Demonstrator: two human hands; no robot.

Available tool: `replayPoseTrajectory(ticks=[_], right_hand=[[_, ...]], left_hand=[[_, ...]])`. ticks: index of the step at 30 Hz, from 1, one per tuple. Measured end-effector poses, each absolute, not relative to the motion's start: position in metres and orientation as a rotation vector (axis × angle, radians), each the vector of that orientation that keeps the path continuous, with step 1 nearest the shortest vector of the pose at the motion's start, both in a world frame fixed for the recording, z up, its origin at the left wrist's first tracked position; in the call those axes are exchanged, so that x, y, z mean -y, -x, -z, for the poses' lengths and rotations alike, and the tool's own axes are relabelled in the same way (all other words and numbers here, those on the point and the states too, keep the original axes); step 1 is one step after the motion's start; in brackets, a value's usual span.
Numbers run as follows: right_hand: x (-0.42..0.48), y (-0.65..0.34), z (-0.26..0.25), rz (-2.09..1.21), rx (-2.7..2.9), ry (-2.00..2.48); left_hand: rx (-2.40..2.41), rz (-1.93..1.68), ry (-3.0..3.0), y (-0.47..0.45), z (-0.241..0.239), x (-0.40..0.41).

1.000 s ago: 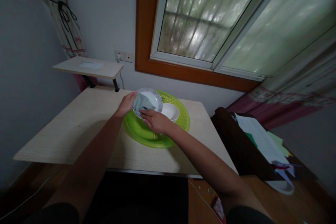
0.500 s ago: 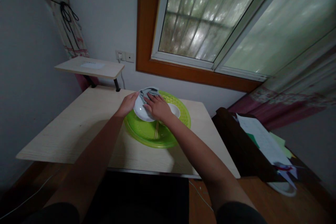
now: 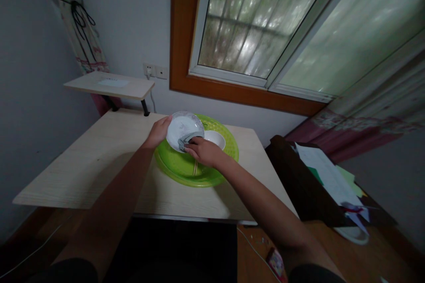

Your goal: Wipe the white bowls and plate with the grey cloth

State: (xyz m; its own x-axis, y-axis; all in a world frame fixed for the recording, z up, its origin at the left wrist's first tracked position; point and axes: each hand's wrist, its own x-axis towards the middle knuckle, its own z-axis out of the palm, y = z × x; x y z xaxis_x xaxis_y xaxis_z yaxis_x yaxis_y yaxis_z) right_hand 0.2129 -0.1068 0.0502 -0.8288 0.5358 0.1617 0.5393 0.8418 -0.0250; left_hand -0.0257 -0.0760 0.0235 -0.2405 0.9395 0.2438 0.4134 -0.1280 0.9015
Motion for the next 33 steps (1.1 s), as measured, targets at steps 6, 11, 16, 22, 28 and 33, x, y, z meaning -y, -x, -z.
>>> replayPoseTrajectory(ticks=[6, 11, 16, 22, 28, 33], right_hand=[[0.112, -0.189, -0.048, -0.014, 2.831, 0.566], [0.097, -0.172, -0.045, 0.060, 2.786, 0.571], [0.083, -0.165, -0.048, 0.117, 2.773, 0.743], [0.075, -0.167, -0.056, 0.170, 2.687, 0.811], [0.078, -0.180, -0.062, 0.192, 2.661, 0.767], [0.083, -0.197, -0.066, 0.244, 2.613, 0.845]], left_hand=[[-1.676, -1.334, -1.553, 0.025, -0.024, 0.076], [-1.670, -1.324, -1.620, 0.027, -0.022, 0.072], [-1.677, -1.320, -1.599, 0.029, -0.019, 0.069], [-1.614, -1.351, -1.557, 0.028, -0.017, 0.070], [-1.626, -1.358, -1.583, 0.028, -0.018, 0.071], [-1.629, -1.361, -1.578, 0.028, -0.016, 0.070]])
